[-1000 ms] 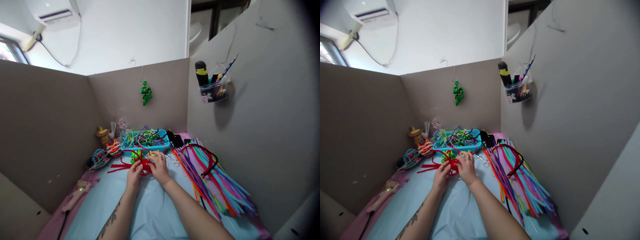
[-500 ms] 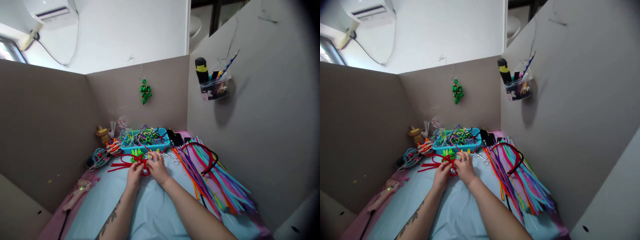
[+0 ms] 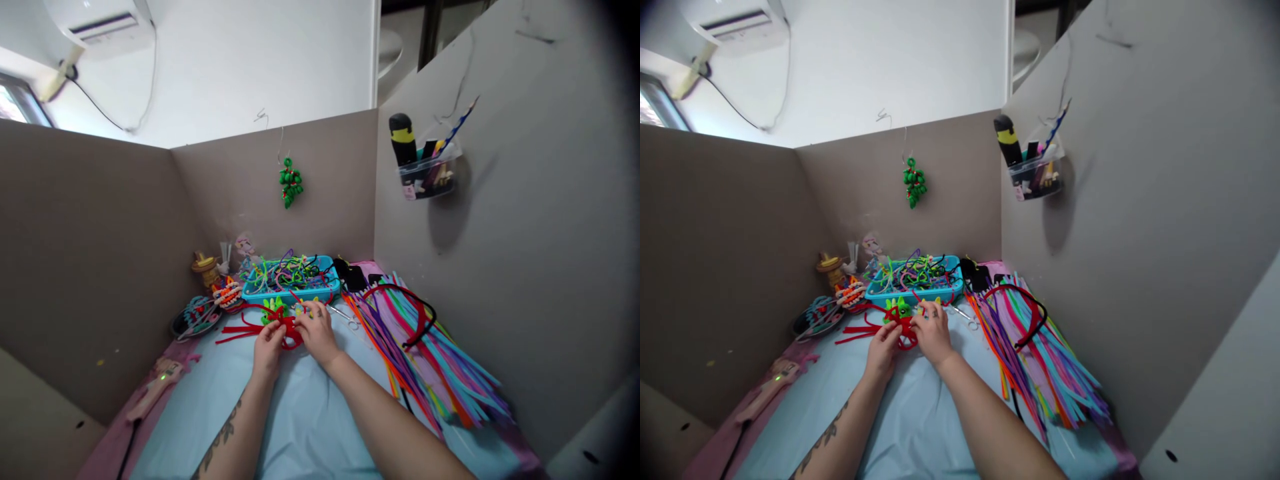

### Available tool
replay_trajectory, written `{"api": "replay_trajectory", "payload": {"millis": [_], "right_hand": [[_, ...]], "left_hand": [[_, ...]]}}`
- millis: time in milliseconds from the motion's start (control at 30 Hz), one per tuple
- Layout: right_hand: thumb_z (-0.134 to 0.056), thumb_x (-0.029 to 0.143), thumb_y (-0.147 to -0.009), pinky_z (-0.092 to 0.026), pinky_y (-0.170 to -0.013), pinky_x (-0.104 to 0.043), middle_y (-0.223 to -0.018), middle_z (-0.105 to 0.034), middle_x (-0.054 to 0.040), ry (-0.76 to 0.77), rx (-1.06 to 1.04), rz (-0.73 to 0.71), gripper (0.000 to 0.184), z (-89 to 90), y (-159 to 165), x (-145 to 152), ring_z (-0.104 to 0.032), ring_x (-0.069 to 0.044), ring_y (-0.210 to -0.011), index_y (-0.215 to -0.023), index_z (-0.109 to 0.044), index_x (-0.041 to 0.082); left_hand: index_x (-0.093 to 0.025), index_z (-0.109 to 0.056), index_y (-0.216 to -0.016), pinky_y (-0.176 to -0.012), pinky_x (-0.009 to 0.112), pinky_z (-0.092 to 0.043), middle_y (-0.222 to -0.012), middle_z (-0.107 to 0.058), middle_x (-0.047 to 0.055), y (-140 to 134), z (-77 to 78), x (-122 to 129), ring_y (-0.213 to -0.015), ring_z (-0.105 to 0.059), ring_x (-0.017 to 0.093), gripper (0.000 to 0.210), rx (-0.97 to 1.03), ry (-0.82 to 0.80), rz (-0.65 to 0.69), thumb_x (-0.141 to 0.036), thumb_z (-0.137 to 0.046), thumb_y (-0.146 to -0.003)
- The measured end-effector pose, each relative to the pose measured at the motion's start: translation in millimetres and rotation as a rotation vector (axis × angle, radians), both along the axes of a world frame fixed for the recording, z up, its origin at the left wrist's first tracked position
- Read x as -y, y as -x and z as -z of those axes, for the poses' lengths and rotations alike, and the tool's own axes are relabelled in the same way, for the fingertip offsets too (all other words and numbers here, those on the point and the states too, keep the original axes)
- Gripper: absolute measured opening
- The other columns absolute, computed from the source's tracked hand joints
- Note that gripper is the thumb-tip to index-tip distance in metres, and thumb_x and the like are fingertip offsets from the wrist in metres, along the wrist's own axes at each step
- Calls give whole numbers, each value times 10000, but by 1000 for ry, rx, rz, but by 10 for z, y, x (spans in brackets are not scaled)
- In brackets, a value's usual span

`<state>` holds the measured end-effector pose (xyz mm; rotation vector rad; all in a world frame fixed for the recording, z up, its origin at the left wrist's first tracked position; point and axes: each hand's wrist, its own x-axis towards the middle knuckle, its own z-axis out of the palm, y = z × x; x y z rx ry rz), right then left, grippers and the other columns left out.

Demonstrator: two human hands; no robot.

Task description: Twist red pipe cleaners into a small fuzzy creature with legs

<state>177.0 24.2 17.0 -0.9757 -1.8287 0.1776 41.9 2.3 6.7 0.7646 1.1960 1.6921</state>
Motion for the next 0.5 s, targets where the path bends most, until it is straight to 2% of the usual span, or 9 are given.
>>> {"api": "replay_trajectory", "payload": {"millis": [233,500], "right_hand": [[-583,155,-734,-305,-973,-435,-1107,-494,-73,65,-58,14,169,18,-17,-17,-370,-247,-1100,-875,-631,236],[-597,178,-716,-363,-883,-372,-942,-520,-48,104,-133,-11,110,-27,0,12,-439,-213,-969,-780,-661,239]], "left_hand": [[-149,-602,-828,-578,219,-429,-707,-672,9,-5,12,1,-622,-609,129,382,0,-18,32,-278,-777,-515],[-143,-608,-839,-657,241,-439,-732,-678,24,18,46,-17,-659,-617,136,395,-28,-48,34,-285,-779,-512]]}}
